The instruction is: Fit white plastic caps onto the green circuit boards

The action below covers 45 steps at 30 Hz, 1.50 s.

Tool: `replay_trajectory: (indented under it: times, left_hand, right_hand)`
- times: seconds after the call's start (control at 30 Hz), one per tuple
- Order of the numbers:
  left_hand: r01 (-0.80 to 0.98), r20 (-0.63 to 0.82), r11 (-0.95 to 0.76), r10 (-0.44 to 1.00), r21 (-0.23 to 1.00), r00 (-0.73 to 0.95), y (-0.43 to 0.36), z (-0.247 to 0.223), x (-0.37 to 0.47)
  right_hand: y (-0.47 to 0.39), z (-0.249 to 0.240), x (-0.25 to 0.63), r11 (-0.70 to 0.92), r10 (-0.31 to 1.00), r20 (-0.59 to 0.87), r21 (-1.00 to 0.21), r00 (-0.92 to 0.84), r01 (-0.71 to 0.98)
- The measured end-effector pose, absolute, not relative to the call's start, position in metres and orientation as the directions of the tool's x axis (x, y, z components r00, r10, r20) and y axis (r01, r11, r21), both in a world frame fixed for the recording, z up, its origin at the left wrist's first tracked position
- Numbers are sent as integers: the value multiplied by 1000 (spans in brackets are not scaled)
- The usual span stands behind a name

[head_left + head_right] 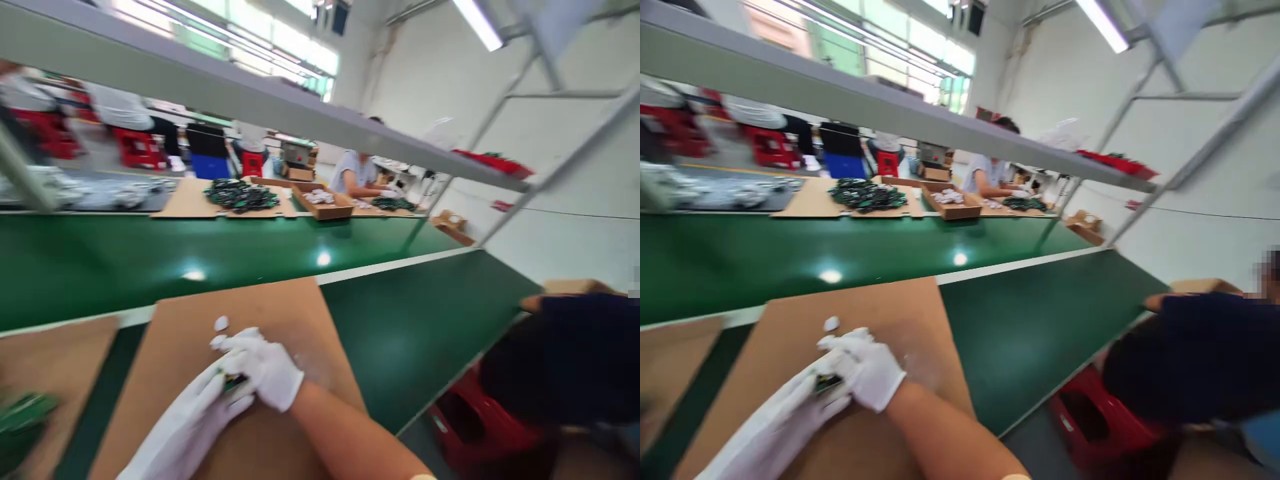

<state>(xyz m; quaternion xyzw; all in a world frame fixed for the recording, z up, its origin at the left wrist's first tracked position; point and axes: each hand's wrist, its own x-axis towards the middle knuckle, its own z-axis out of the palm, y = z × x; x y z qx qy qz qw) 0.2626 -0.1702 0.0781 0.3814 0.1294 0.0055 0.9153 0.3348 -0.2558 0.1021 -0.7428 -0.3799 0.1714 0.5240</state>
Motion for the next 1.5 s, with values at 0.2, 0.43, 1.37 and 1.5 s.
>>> replay_trajectory:
  times: [0.2, 0.43, 1.37, 1.5]
  left_hand:
    - [81, -174, 808, 28, 584, 984, -156, 77, 242]
    - [74, -171, 818, 31, 571, 985, -155, 69, 247]
    - [27, -143, 447, 228, 894, 963, -148, 84, 247]
    - [31, -118, 619, 100, 785, 988, -145, 81, 250]
  right_hand:
    - [-258, 96, 337, -154, 775, 130, -911, 618, 384]
    - [-261, 91, 339, -152, 806, 119, -904, 579, 399]
    - [-260, 88, 332, -190, 800, -14, -954, 600, 232]
    - [-258, 89, 332, -151, 799, 39, -953, 600, 263]
